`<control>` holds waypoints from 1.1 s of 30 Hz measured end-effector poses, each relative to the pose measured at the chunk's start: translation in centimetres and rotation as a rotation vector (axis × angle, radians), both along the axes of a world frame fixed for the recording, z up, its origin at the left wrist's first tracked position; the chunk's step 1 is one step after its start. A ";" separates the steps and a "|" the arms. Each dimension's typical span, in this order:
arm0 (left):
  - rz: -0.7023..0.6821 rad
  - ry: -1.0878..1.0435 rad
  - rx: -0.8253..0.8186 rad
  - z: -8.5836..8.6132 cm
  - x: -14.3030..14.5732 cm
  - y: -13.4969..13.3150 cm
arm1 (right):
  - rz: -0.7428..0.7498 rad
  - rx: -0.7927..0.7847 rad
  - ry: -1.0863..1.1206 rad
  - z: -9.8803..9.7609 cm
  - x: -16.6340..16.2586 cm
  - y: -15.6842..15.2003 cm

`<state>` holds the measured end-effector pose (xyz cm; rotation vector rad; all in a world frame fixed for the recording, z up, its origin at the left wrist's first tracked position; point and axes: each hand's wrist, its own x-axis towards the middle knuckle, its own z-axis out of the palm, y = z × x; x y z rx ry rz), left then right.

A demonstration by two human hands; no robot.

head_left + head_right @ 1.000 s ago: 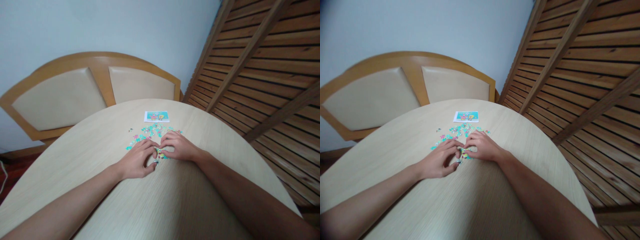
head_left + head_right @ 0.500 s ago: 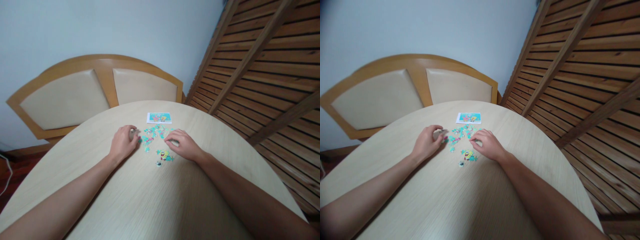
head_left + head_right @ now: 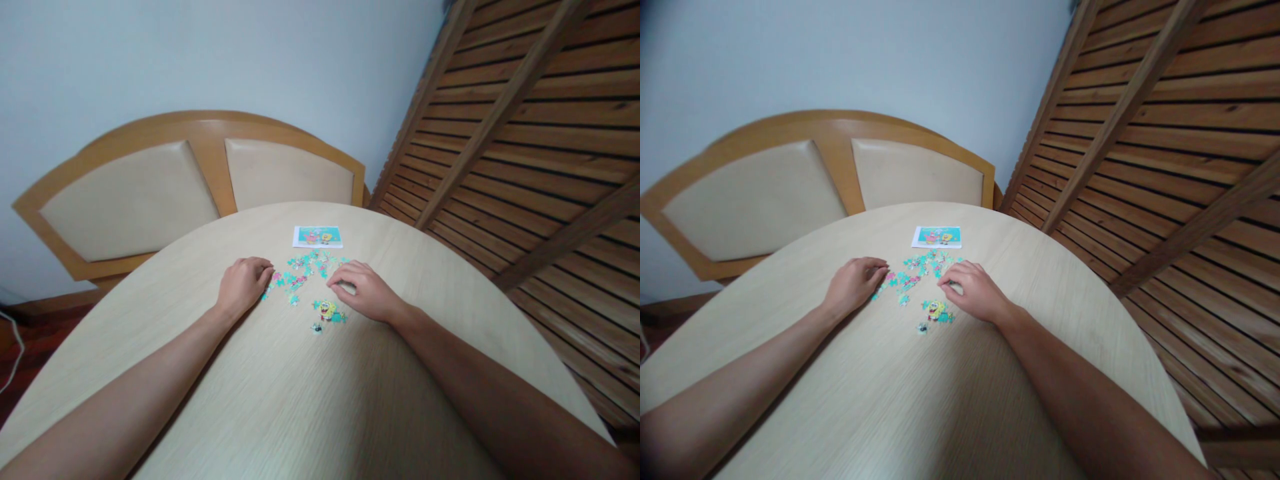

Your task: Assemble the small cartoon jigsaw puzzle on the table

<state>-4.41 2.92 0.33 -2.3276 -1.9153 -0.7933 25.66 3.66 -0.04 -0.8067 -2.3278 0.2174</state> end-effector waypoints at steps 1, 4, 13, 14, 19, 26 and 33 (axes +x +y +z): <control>-0.001 0.000 0.000 0.1 0.0 0.0 | 0.005 0.000 -0.001 0.0 0.0 0.0; -0.012 0.000 -0.006 0.2 0.1 0.0 | 0.011 -0.004 -0.006 0.0 0.0 0.0; -0.468 0.055 -0.028 0.4 2.2 -1.2 | 0.010 -0.008 -0.013 0.1 -0.1 -0.1; -0.494 0.074 -0.035 0.4 2.3 -1.3 | 0.011 -0.009 -0.015 0.1 -0.1 -0.1; -0.430 0.077 0.003 0.1 2.3 -1.3 | 0.013 -0.022 -0.025 0.2 0.0 -0.1; -0.307 0.043 0.037 0.2 2.2 -1.2 | 0.019 -0.035 -0.028 0.3 -0.1 -0.1; -0.559 0.085 0.046 0.4 2.6 -1.4 | 0.020 -0.038 -0.028 0.4 -0.1 -0.2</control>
